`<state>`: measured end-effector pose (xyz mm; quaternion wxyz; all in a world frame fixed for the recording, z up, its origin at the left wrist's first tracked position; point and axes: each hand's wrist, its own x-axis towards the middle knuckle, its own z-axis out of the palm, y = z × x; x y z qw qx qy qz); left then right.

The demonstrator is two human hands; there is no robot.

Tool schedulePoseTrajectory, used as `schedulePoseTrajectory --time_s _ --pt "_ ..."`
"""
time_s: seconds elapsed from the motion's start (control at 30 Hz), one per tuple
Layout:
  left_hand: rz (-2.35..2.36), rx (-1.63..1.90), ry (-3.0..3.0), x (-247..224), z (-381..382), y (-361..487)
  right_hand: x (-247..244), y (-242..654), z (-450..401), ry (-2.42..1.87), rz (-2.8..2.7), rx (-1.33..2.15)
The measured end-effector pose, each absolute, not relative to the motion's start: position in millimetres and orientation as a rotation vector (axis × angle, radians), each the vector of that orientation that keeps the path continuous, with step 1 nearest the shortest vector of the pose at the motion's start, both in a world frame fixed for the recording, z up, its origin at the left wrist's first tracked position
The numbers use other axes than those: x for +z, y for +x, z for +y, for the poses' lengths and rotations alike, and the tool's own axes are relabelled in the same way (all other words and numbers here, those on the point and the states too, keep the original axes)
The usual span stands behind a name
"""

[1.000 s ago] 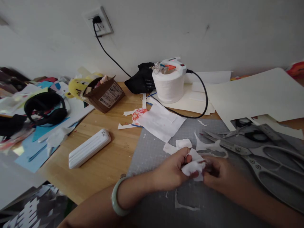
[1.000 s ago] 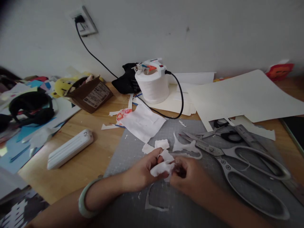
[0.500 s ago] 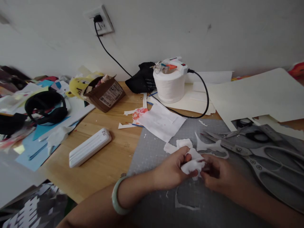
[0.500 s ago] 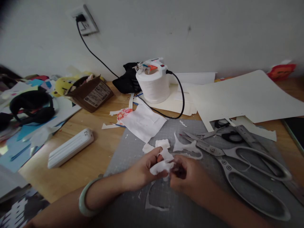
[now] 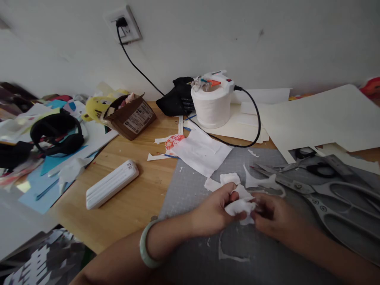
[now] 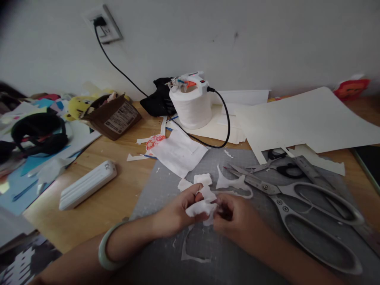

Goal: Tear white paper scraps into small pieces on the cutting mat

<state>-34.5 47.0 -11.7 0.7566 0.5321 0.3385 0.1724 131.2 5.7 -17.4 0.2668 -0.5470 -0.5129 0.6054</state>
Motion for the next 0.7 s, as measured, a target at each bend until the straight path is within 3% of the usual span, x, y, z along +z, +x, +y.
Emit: schedulePoseTrajectory --time_s 0.7 --pt "0.735 0.37 1.094 -10.8 46.5 -33.4 -16.9 131.6 8.2 -1.605 -1.479 1.57"
